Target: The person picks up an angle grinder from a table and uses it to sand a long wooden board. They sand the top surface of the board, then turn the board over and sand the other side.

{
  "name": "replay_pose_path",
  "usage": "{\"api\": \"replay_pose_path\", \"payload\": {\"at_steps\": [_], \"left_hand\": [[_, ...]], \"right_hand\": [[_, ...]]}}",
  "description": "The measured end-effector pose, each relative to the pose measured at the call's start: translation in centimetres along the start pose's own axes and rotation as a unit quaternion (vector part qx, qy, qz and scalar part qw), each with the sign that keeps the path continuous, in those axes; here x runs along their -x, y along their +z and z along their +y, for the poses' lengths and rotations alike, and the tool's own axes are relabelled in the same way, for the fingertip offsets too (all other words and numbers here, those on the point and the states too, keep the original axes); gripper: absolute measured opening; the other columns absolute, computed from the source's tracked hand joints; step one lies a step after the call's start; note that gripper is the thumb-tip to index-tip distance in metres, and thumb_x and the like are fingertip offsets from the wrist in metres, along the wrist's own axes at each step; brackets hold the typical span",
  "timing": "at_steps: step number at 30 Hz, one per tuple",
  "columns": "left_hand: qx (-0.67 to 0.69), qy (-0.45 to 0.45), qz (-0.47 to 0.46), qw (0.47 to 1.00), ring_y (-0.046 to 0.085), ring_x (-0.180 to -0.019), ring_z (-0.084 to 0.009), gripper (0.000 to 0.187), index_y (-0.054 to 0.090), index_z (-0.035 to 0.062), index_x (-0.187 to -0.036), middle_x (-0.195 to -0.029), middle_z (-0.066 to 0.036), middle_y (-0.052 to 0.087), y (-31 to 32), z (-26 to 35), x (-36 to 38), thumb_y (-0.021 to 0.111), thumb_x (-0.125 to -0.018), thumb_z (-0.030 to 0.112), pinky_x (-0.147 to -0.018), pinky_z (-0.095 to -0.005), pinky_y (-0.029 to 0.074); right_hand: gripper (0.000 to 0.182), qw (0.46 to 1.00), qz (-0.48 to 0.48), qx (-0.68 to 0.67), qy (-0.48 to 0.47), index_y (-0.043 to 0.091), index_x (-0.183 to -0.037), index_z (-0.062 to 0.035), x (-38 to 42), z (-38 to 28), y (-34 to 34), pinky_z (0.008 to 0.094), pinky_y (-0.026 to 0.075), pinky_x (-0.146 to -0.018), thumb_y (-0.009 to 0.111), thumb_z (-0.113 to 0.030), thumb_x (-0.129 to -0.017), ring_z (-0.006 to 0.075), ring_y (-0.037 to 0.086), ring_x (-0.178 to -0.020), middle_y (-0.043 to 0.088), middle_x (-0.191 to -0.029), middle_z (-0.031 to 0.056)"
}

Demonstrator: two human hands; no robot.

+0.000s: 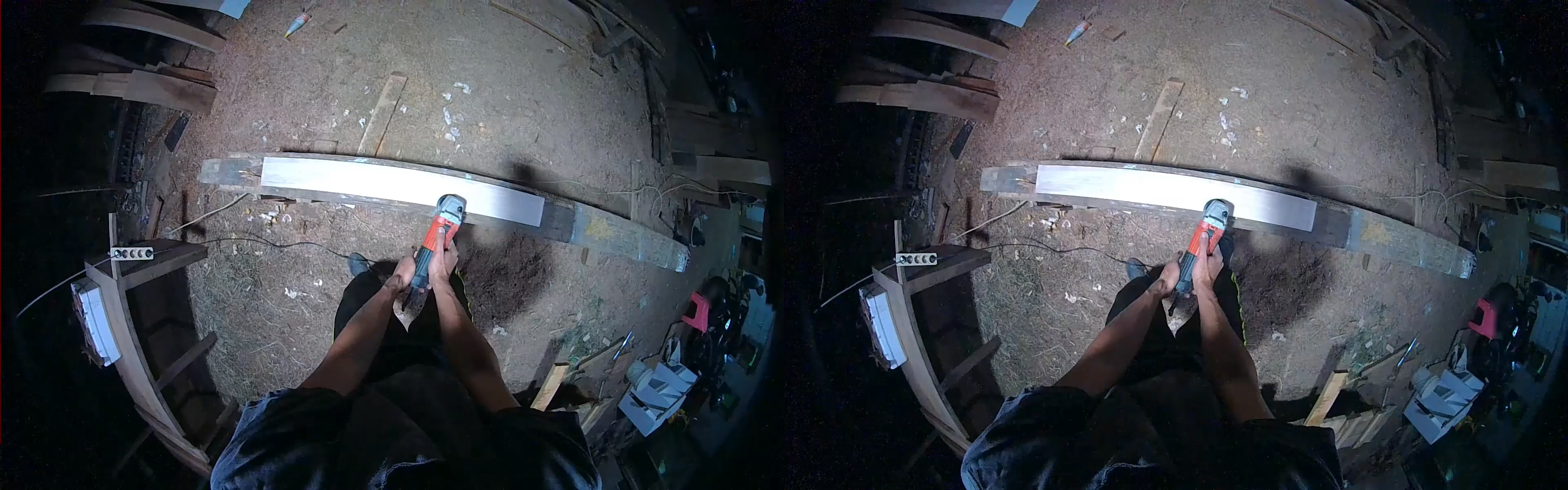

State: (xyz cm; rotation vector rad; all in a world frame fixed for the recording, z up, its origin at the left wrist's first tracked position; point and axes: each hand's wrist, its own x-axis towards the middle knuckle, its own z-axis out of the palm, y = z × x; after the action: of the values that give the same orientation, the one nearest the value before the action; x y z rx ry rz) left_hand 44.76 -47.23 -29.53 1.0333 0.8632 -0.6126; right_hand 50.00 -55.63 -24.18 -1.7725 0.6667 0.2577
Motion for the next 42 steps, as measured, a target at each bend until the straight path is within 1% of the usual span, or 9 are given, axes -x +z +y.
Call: {"api": "replay_pose_path", "payload": {"at_steps": [2,11,14,16,18,21,23,35,42], "left_hand": [[0.025,-0.076,-0.03,0.996,0.061,-0.05,-0.0238,0.058,0.053,0.0015,-0.114,-0.079,-0.018,0.065,-1.5,0.2,0.5,0.018,-0.098,0.045,-0.041,-0.036,0.051],[0.068,-0.07,0.036,0.995,0.062,-0.055,-0.0237,0.059,0.053,0.0015,-0.118,-0.086,-0.019,0.064,-9.3,0.4,0.5,0.019,-0.098,0.044,-0.044,-0.0361,0.052],[0.115,-0.033,0.055,0.991,0.057,-0.053,-0.0211,0.053,0.058,0.004,-0.1,-0.068,-0.01,0.061,-11.7,0.3,0.5,0.026,-0.096,0.045,-0.047,-0.0349,0.048],[0.124,-0.043,0.044,0.99,0.056,-0.051,-0.0217,0.052,0.058,0.0043,-0.1,-0.067,-0.01,0.061,-12.9,1.7,2.0,0.025,-0.097,0.045,-0.045,-0.0353,0.048],[0.132,-0.052,0.031,0.989,0.056,-0.049,-0.0223,0.052,0.058,0.0047,-0.1,-0.067,-0.011,0.06,-14.3,2.4,2.8,0.024,-0.097,0.044,-0.043,-0.0357,0.048],[0.11,-0.033,-0.011,0.993,0.059,-0.047,-0.0282,0.064,0.053,-0.0042,-0.108,-0.071,-0.019,0.062,-16.9,2.1,2.8,0.015,-0.097,0.046,-0.037,-0.0385,0.05],[0.126,-0.045,-0.012,0.991,0.058,-0.044,-0.0287,0.064,0.053,-0.0021,-0.102,-0.064,-0.018,0.06,-18.3,2.0,2.5,0.013,-0.097,0.047,-0.034,-0.0383,0.049],[0.151,0.0,-0.005,0.988,0.06,-0.046,-0.024,0.054,0.053,0.0003,-0.098,-0.063,-0.013,0.061,-19.2,3.7,5.1,0.018,-0.097,0.041,-0.032,-0.0317,0.048],[0.19,0.007,0.033,0.981,0.059,-0.047,-0.0195,0.047,0.056,0.0089,-0.099,-0.069,-0.008,0.062,-20.0,3.2,4.6,0.024,-0.096,0.043,-0.033,-0.0322,0.047]], "right_hand": [[0.057,1.0,-0.03,0.005,0.0,0.062,-0.112,-0.0023,0.6,0.6,1.4,0.0379,0.045,-0.083,0.053,-0.053,-0.088,0.0291,0.063,-0.091,0.067,-0.098,0.0175],[0.053,0.998,-0.044,0.022,-0.037,0.063,-0.105,-0.0009,3.7,1.1,8.8,0.0387,0.045,-0.08,0.056,-0.051,-0.087,0.0292,0.062,-0.088,0.066,-0.092,0.0175],[0.052,0.998,-0.05,0.028,-0.041,0.063,-0.103,0.0,4.9,0.9,11.2,0.0389,0.045,-0.079,0.056,-0.049,-0.087,0.0291,0.062,-0.086,0.066,-0.09,0.0178],[0.052,0.998,-0.049,0.026,-0.042,0.063,-0.103,0.0003,5.8,0.7,12.6,0.0391,0.045,-0.079,0.057,-0.049,-0.087,0.0291,0.062,-0.086,0.066,-0.09,0.0179],[0.05,0.996,-0.07,0.033,-0.032,0.065,-0.1,0.0003,6.6,0.3,13.9,0.0332,0.044,-0.077,0.055,-0.047,-0.09,0.0187,0.06,-0.083,0.065,-0.088,0.01],[0.048,0.995,-0.082,0.056,-0.031,0.062,-0.103,0.0,7.9,-0.5,15.8,0.038,0.045,-0.077,0.056,-0.046,-0.089,0.0266,0.061,-0.085,0.065,-0.09,0.0169],[0.049,0.994,-0.081,0.058,-0.049,0.063,-0.103,-0.0002,8.6,-0.7,17.5,0.036,0.044,-0.077,0.056,-0.047,-0.089,0.023,0.06,-0.083,0.065,-0.089,0.0133],[0.06,0.978,-0.204,-0.016,0.034,0.057,-0.11,-0.0015,7.8,0.9,18.5,0.0387,0.041,-0.082,0.054,-0.056,-0.085,0.0263,0.056,-0.091,0.062,-0.098,0.015],[0.058,0.985,-0.16,0.041,-0.054,0.061,-0.101,0.0004,9.4,-1.1,19.3,0.04,0.043,-0.077,0.051,-0.055,-0.088,0.0292,0.059,-0.083,0.063,-0.088,0.0182]]}}
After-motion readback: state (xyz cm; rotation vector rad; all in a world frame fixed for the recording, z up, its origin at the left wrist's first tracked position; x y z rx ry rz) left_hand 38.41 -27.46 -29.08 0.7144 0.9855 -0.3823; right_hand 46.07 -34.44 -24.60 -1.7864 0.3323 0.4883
